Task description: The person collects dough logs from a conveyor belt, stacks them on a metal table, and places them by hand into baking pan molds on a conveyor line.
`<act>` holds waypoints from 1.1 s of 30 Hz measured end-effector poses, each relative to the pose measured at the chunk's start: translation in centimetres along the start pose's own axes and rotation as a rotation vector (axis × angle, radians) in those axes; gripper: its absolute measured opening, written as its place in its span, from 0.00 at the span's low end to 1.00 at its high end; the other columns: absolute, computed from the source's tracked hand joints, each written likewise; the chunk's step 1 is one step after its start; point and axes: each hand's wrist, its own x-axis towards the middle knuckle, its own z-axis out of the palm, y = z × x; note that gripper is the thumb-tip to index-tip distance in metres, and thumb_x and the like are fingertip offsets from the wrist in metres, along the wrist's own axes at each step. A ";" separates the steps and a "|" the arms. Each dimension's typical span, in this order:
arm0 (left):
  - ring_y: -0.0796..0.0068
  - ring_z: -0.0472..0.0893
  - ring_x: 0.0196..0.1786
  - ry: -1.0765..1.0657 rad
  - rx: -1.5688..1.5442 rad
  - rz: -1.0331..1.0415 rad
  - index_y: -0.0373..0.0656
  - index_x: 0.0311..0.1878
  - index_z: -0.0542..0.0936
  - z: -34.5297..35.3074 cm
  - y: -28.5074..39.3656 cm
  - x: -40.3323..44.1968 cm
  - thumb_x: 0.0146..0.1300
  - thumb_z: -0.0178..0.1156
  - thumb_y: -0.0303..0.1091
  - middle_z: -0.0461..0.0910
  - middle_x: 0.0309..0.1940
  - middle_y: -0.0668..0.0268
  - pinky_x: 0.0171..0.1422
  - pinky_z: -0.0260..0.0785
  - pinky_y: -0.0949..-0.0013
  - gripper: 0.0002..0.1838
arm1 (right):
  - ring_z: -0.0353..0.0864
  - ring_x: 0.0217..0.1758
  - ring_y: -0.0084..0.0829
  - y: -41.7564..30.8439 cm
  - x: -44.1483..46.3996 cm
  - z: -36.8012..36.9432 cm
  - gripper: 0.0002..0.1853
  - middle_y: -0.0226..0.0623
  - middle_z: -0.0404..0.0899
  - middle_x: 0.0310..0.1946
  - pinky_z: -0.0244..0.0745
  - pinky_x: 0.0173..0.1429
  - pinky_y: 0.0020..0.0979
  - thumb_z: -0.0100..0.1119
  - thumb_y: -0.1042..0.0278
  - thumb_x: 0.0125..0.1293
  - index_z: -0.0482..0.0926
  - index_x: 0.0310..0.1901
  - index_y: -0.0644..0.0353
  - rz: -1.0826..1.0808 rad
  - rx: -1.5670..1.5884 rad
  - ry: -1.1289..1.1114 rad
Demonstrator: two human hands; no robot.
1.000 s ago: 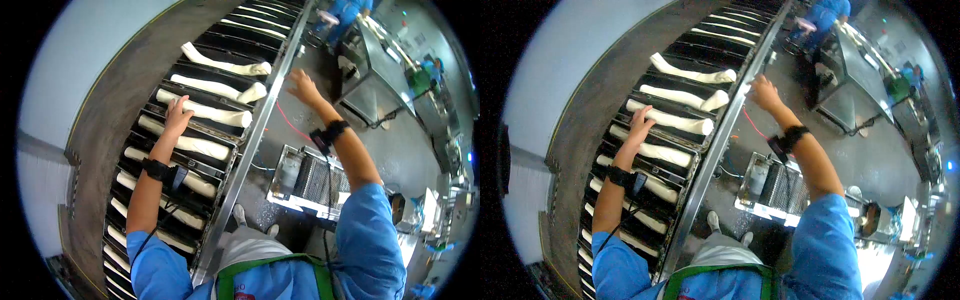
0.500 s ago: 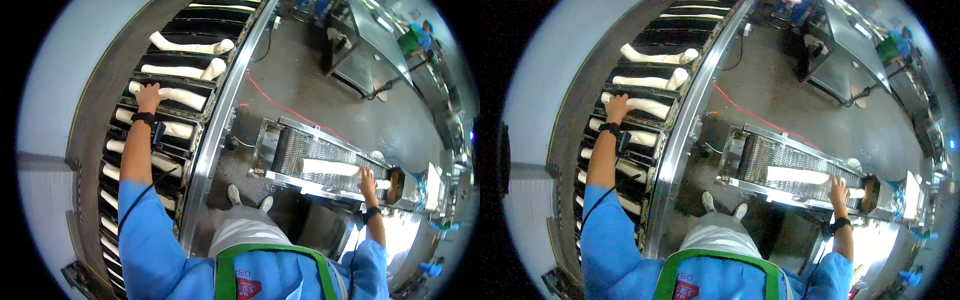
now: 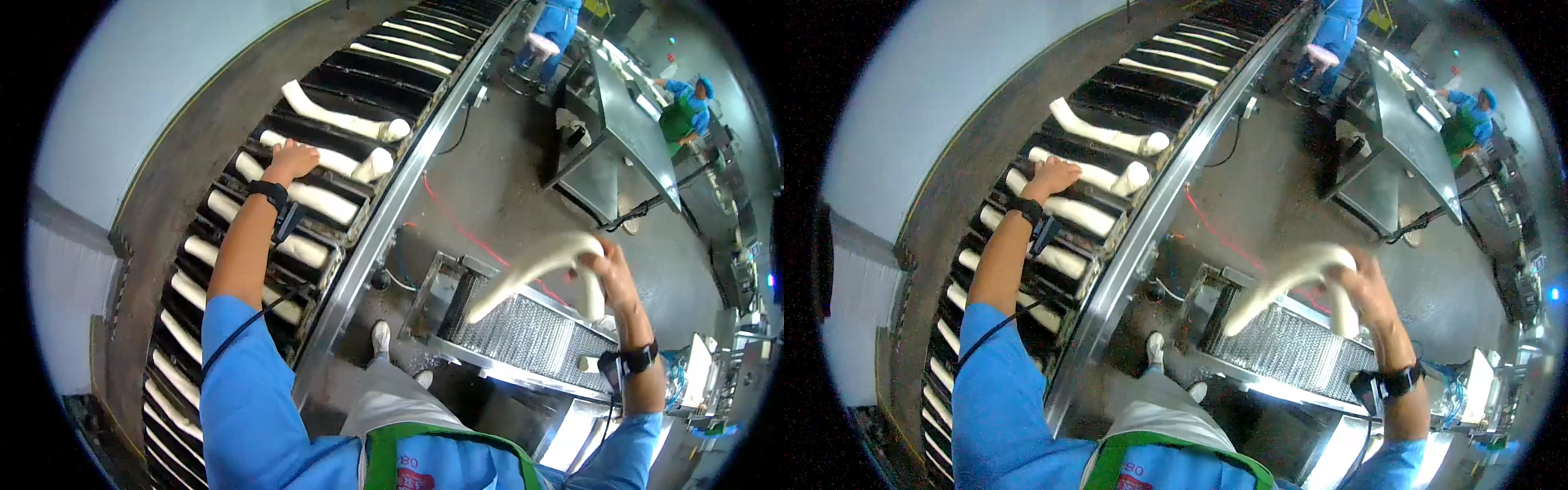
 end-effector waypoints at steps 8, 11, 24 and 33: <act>0.54 0.64 0.54 -0.007 0.028 -0.009 0.62 0.52 0.68 2.0 -4.0 4.2 0.57 0.38 0.40 0.69 0.51 0.69 0.59 0.46 0.55 0.19 | 0.76 0.33 0.28 -18.3 14.2 8.3 0.20 0.40 0.74 0.34 0.72 0.38 0.25 0.55 0.62 0.49 0.69 0.42 0.67 -0.570 0.086 -0.011; 0.53 0.66 0.52 0.175 -0.048 -0.035 0.63 0.52 0.69 4.0 -6.2 4.3 0.56 0.42 0.40 0.70 0.50 0.70 0.59 0.48 0.55 0.19 | 0.76 0.33 0.31 -19.1 21.3 9.1 0.21 0.40 0.74 0.32 0.72 0.39 0.27 0.55 0.59 0.50 0.68 0.43 0.66 -0.683 -0.054 0.033; 0.63 0.61 0.56 0.143 -0.278 0.352 0.61 0.51 0.70 0.5 3.0 9.6 0.55 0.43 0.47 0.68 0.51 0.69 0.58 0.47 0.52 0.19 | 0.66 0.49 0.42 16.8 17.9 0.2 0.25 0.47 0.67 0.43 0.65 0.48 0.37 0.58 0.63 0.44 0.67 0.46 0.60 -0.473 -1.428 -0.367; 0.59 0.62 0.54 -0.101 -0.278 0.834 0.53 0.44 0.74 1.8 6.9 13.7 0.56 0.42 0.45 0.68 0.49 0.65 0.59 0.51 0.64 0.16 | 0.60 0.54 0.41 23.5 -9.4 1.4 0.34 0.34 0.61 0.48 0.61 0.46 0.53 0.63 0.69 0.36 0.62 0.51 0.47 0.412 -1.231 -0.217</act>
